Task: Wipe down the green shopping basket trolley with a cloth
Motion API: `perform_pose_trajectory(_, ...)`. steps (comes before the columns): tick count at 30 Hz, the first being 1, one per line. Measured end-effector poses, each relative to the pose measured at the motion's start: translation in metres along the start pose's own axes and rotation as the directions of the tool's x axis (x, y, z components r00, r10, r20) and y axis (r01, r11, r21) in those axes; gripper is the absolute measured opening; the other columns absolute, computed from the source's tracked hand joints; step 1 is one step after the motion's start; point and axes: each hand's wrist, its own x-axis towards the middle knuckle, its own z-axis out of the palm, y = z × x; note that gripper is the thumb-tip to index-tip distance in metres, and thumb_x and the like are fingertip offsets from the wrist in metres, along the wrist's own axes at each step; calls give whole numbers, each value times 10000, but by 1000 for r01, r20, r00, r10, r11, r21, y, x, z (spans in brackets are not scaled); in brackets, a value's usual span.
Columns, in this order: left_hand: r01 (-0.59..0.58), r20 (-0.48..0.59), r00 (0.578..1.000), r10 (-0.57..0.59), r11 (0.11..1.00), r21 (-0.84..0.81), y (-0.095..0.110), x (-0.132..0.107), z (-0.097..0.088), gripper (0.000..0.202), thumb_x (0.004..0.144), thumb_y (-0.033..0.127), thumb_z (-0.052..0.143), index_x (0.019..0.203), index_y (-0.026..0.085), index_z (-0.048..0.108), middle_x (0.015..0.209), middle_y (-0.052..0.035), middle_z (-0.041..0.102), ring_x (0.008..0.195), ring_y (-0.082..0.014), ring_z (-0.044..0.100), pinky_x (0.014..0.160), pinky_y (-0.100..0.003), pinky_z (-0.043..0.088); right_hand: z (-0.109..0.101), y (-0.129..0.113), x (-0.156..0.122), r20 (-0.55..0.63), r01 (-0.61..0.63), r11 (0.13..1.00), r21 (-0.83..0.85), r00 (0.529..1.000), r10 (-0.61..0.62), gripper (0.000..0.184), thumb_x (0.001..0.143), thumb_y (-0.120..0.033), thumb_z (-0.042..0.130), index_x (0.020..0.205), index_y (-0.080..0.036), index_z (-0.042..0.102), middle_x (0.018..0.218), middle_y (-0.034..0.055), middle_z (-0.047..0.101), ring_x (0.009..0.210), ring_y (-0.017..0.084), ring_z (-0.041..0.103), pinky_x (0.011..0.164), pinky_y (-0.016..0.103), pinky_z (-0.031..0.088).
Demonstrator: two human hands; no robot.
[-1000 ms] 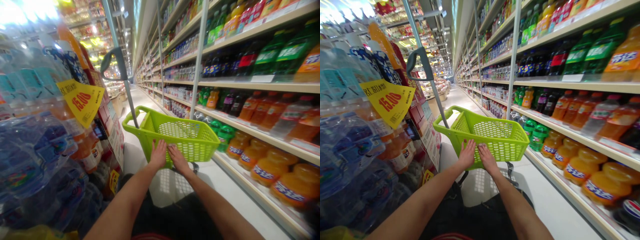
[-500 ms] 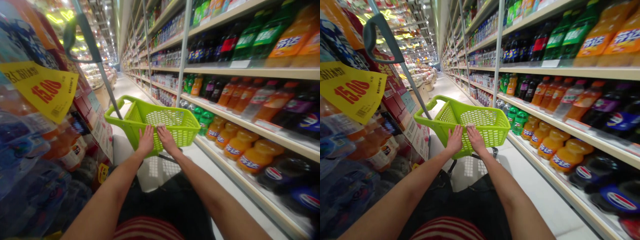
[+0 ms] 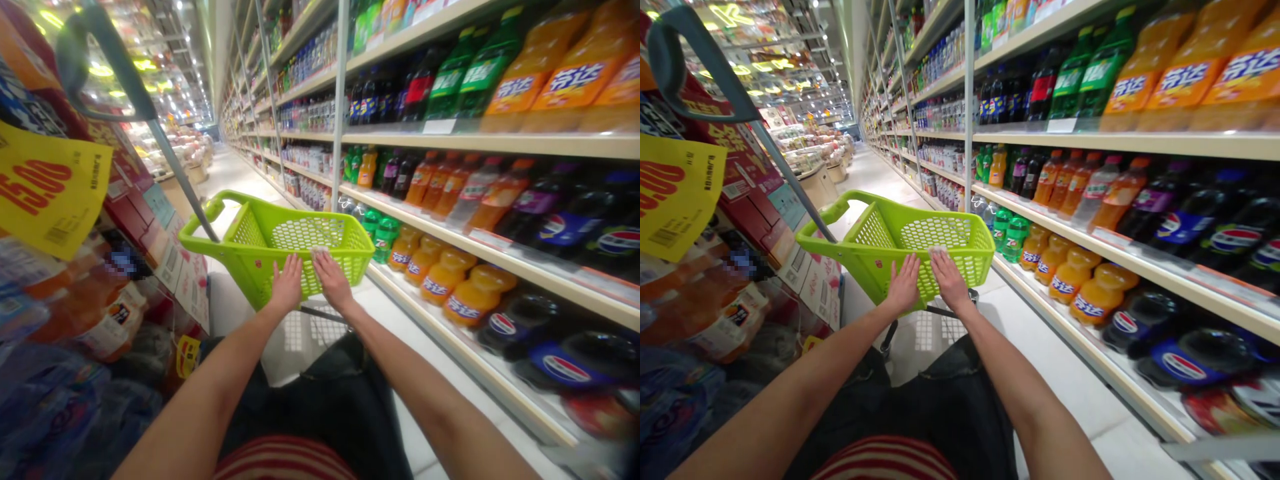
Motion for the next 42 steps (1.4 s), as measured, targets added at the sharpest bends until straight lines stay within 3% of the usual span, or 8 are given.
perform_pose_trajectory(5,-14,-9,1000,14,1000,-15,5,7,-4,705,741,106,390,1416,94,188,1507,-110,144,1388,-224,81,1102,-538,39,6,4,10,96,-27,1000,-2,995,28,419,881,-69,315,1244,-143,511,1356,108,457,1350,194,239,1064,476,315)
perform_pose_trajectory(12,-117,67,991,116,993,-1,23,-1,10,673,751,106,377,1404,92,219,1494,-125,194,1377,-234,139,1094,-549,75,19,8,-37,195,7,999,-32,981,-1,428,843,-41,325,1213,-96,531,1287,156,522,1295,219,356,1006,472,391)
perform_pose_trajectory(15,-128,81,989,127,992,7,29,1,6,662,760,118,379,1403,100,221,1498,-122,186,1381,-233,124,1095,-540,92,5,13,-42,124,70,997,-22,990,-67,441,836,-27,306,1205,-89,539,1261,155,545,1299,224,348,994,455,413)
perform_pose_trajectory(20,-108,4,994,108,994,31,29,18,-4,654,782,150,361,1406,69,185,1506,-132,144,1386,-226,86,1089,-544,136,-19,31,-15,-94,40,999,-34,995,-43,483,830,-40,332,1287,-121,465,1353,134,457,1353,232,222,1053,472,334)
perform_pose_trajectory(24,-86,-28,996,88,995,60,30,28,-6,650,791,177,357,1402,45,179,1505,-144,139,1384,-240,90,1084,-554,138,-15,42,-10,-68,93,991,-98,993,-100,479,813,-33,350,1267,-109,483,1324,148,486,1339,248,260,1022,475,369)
perform_pose_trajectory(32,-205,29,979,203,978,51,51,18,7,566,836,181,296,1384,53,241,1497,-131,189,1377,-231,132,1091,-533,139,7,50,-68,64,131,984,-118,990,-125,553,743,15,336,1262,-101,486,1245,162,555,1263,246,402,951,452,447)
perform_pose_trajectory(35,-228,37,973,226,972,60,58,21,4,559,848,181,271,1391,58,224,1503,-121,169,1380,-222,119,1092,-531,140,-5,52,-69,20,116,990,-86,993,-114,609,726,19,328,1311,-112,436,1278,145,532,1280,231,379,976,435,434)
perform_pose_trajectory(42,-223,-61,972,226,974,46,67,42,-15,573,832,140,279,1398,66,222,1506,-115,158,1379,-223,129,1085,-543,166,-45,77,-28,-197,-83,985,-152,979,52,569,761,-71,386,1329,-82,403,1380,154,416,1334,269,269,1048,470,345)
